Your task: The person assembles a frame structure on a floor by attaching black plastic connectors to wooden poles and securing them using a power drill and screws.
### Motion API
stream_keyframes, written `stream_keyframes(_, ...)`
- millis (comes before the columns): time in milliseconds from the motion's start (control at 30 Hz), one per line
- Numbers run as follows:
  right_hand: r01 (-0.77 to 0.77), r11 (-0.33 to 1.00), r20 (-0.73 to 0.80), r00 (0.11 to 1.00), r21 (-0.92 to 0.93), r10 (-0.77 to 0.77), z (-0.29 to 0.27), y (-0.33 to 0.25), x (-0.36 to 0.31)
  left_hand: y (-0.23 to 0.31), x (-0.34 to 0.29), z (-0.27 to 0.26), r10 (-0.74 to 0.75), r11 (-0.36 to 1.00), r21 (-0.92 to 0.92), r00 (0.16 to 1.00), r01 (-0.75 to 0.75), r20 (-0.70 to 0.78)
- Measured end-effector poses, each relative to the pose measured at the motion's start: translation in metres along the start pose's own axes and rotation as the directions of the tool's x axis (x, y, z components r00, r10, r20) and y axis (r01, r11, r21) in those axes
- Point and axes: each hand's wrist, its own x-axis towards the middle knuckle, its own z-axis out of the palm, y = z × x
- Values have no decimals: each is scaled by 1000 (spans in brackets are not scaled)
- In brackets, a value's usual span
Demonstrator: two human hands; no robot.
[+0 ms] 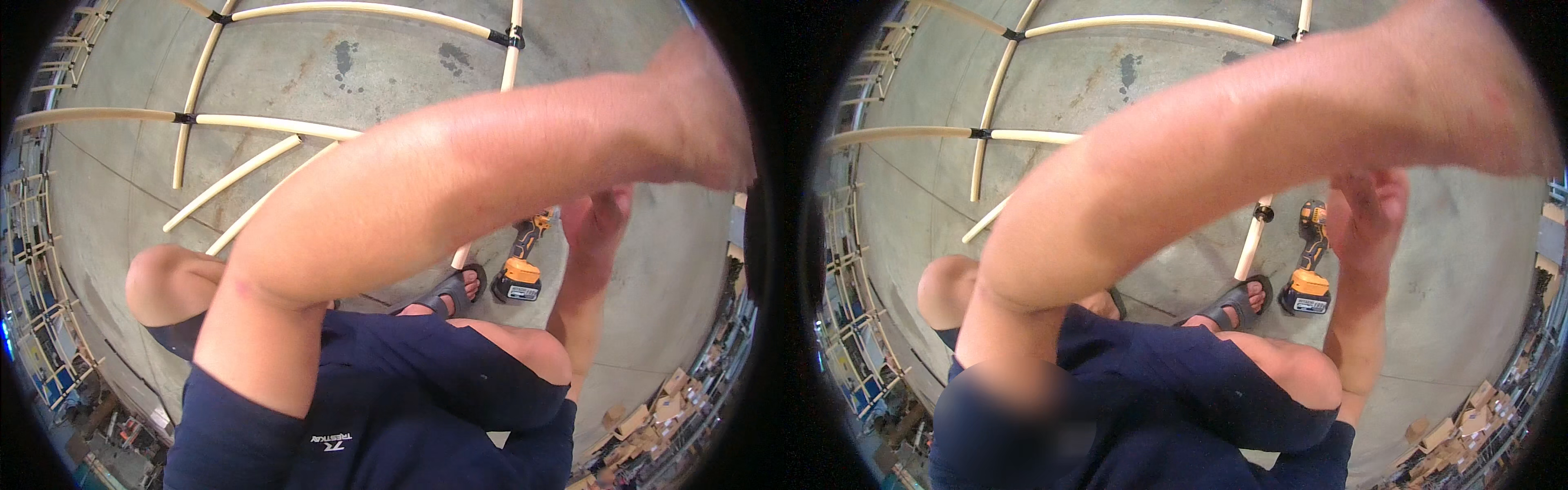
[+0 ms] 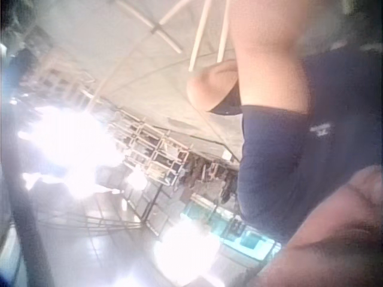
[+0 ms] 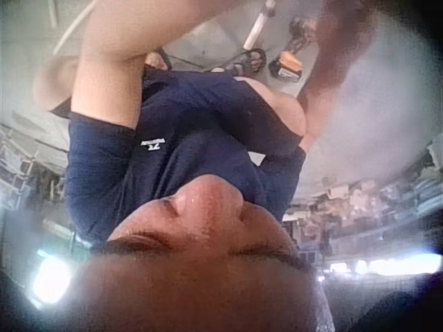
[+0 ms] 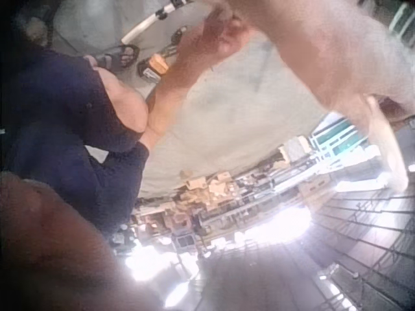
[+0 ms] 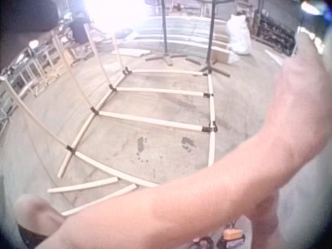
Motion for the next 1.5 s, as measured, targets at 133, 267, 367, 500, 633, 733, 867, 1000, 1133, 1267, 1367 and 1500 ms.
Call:
stream_keyframes(133,64,987,-283,954,-148,-104,32,-13,-32,3,-4,12,-194,922,-355,978,153,-82)
stream_keyframes(267,119,993,-263,958,6,-113,54,-40,-31,-47,-122,35,-546,618,-716,832,325,-94)
stream_keyframes(367,252,968,-85,964,-5,-251,37,-59,-45,-64,-271,71,-505,695,-363,781,620,367)
stream_keyframes(500,365,908,-120,911,-206,-394,26,-53,-55,-30,-365,121,-490,540,-396,659,743,570)
stream_keyframes(633,333,887,-176,899,-321,-401,21,-22,-65,5,-360,157,-664,378,-497,602,781,442)
stream_keyframes(733,319,885,-182,901,-337,-394,14,-7,-68,13,-356,169,-702,488,-411,626,770,338)
stream_keyframes(867,323,886,-235,881,-333,-410,24,-4,-80,13,-358,181,-696,589,-282,653,757,300)
stream_keyframes(1000,326,873,-231,876,-364,-424,29,-6,-87,12,-354,185,-668,600,-288,665,747,333)
stream_keyframes(1133,230,894,-520,746,-384,-415,7,-10,-58,10,-350,187,-661,612,-282,674,739,331)
stream_keyframes(1267,143,909,-614,696,-392,-374,12,1,-32,10,-354,187,-668,649,-269,702,712,247)
stream_keyframes(1367,323,897,-246,882,-303,-401,17,26,-73,14,-350,194,-676,648,-272,702,711,224)
stream_keyframes(1500,346,835,-106,898,-428,-427,37,30,-90,16,-354,197,-701,650,-196,679,734,216)
